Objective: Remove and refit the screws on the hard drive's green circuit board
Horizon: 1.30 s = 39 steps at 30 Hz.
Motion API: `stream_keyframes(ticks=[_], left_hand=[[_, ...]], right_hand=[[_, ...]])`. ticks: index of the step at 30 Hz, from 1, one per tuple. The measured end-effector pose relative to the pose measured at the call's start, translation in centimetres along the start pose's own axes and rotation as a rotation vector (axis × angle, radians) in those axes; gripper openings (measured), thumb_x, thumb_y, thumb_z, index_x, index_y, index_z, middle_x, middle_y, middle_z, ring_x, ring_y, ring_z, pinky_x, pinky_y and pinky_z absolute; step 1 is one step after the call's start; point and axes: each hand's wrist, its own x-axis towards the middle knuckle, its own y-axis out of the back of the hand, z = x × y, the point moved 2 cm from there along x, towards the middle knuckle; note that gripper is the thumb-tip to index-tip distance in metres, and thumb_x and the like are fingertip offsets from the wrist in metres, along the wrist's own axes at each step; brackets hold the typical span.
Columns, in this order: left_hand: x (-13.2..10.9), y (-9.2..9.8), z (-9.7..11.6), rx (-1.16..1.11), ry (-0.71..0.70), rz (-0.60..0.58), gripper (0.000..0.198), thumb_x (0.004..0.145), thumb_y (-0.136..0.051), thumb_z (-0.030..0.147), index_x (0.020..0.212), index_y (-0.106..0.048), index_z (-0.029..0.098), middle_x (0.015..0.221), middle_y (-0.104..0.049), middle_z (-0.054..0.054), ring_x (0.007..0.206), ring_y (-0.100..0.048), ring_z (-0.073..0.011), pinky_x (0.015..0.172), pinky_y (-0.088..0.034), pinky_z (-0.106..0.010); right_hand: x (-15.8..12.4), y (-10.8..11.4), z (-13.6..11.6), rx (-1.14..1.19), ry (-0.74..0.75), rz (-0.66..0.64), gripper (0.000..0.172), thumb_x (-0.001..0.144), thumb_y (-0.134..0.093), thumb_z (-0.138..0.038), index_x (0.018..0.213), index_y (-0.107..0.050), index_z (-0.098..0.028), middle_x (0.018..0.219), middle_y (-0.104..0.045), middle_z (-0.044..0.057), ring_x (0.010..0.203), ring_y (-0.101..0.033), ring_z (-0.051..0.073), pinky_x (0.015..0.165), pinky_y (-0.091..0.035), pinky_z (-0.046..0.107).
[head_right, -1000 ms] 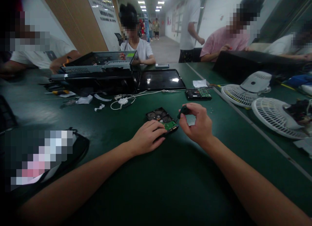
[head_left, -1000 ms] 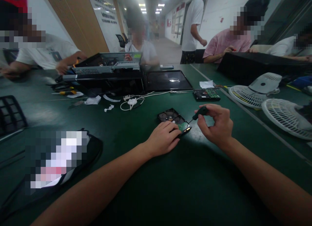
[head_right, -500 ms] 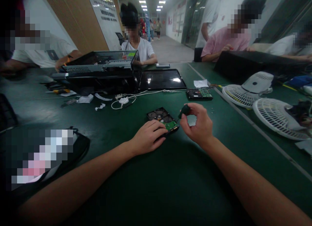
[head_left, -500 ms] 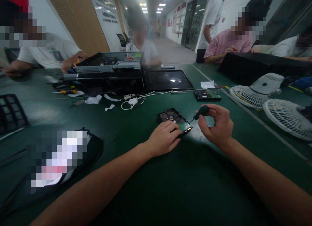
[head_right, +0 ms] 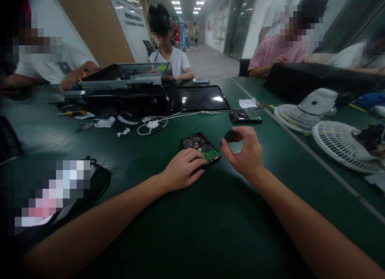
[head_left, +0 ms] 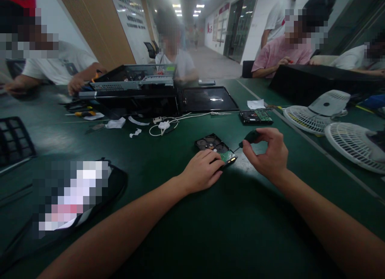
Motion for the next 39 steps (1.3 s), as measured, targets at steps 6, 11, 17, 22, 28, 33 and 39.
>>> stream_keyframes(ticks=[6,11,17,22,28,33,39], left_hand=[[0.03,-0.02,-0.01,0.006,0.003,-0.007,0.026,0.100,-0.062,0.027,0.124,-0.064,0.016,0.124,-0.065,-0.011,0.115,-0.058,-0.0280,0.099,-0.051,-0.045],[-0.01,-0.21,-0.10,0.004,0.000,0.002,0.026,0.101,-0.061,0.027,0.124,-0.064,0.017,0.124,-0.065,-0.011,0.115,-0.059,-0.0286,0.099,-0.051,-0.047],[-0.02,-0.08,-0.07,0.000,-0.002,0.007,0.026,0.100,-0.061,0.027,0.124,-0.064,0.017,0.124,-0.065,-0.011,0.115,-0.059,-0.0286,0.099,-0.051,-0.047],[-0.02,-0.08,-0.04,0.001,-0.002,0.008,0.026,0.100,-0.061,0.026,0.124,-0.064,0.017,0.123,-0.065,-0.011,0.115,-0.059,-0.0285,0.098,-0.051,-0.046],[-0.05,-0.15,-0.07,0.001,0.003,0.004,0.026,0.100,-0.062,0.026,0.124,-0.064,0.017,0.124,-0.065,-0.011,0.115,-0.059,-0.0285,0.099,-0.051,-0.046],[0.00,0.06,0.00,0.002,0.000,-0.009,0.027,0.101,-0.061,0.026,0.125,-0.064,0.016,0.125,-0.065,-0.012,0.116,-0.058,-0.0286,0.099,-0.051,-0.046],[-0.03,-0.19,-0.07,0.011,-0.001,0.005,0.026,0.100,-0.061,0.027,0.123,-0.065,0.016,0.124,-0.065,-0.011,0.115,-0.058,-0.0284,0.101,-0.050,-0.046]], right_hand=[[0.23,0.14,-0.34,0.042,0.062,-0.019,0.060,0.083,-0.079,-0.023,0.134,-0.048,-0.026,0.098,-0.060,0.003,0.076,-0.065,0.021,0.072,-0.059,0.041],[0.31,0.18,-0.64,0.025,0.040,-0.007,0.055,0.085,-0.075,-0.022,0.134,-0.049,-0.027,0.093,-0.061,0.002,0.079,-0.065,0.023,0.076,-0.059,0.044],[0.72,0.35,-0.56,-0.040,0.085,0.052,0.053,0.083,-0.081,-0.027,0.128,-0.053,-0.028,0.088,-0.062,0.003,0.086,-0.065,0.027,0.078,-0.059,0.048],[0.83,0.39,-0.58,0.050,0.098,0.038,0.051,0.082,-0.078,-0.021,0.126,-0.052,-0.026,0.117,-0.066,0.012,0.108,-0.068,0.031,0.083,-0.062,0.052],[0.08,-0.25,-0.15,0.161,0.008,-0.014,0.055,0.085,-0.077,-0.019,0.131,-0.047,-0.025,0.126,-0.065,0.011,0.099,-0.075,0.024,0.079,-0.066,0.043],[0.26,-0.02,0.18,0.048,0.061,0.052,0.057,0.081,-0.085,-0.023,0.126,-0.051,-0.026,0.114,-0.063,0.009,0.089,-0.070,0.022,0.070,-0.065,0.039],[0.18,-0.02,0.19,0.108,0.069,0.010,0.058,0.083,-0.081,-0.020,0.131,-0.050,-0.026,0.122,-0.065,0.012,0.103,-0.072,0.026,0.082,-0.065,0.043]])
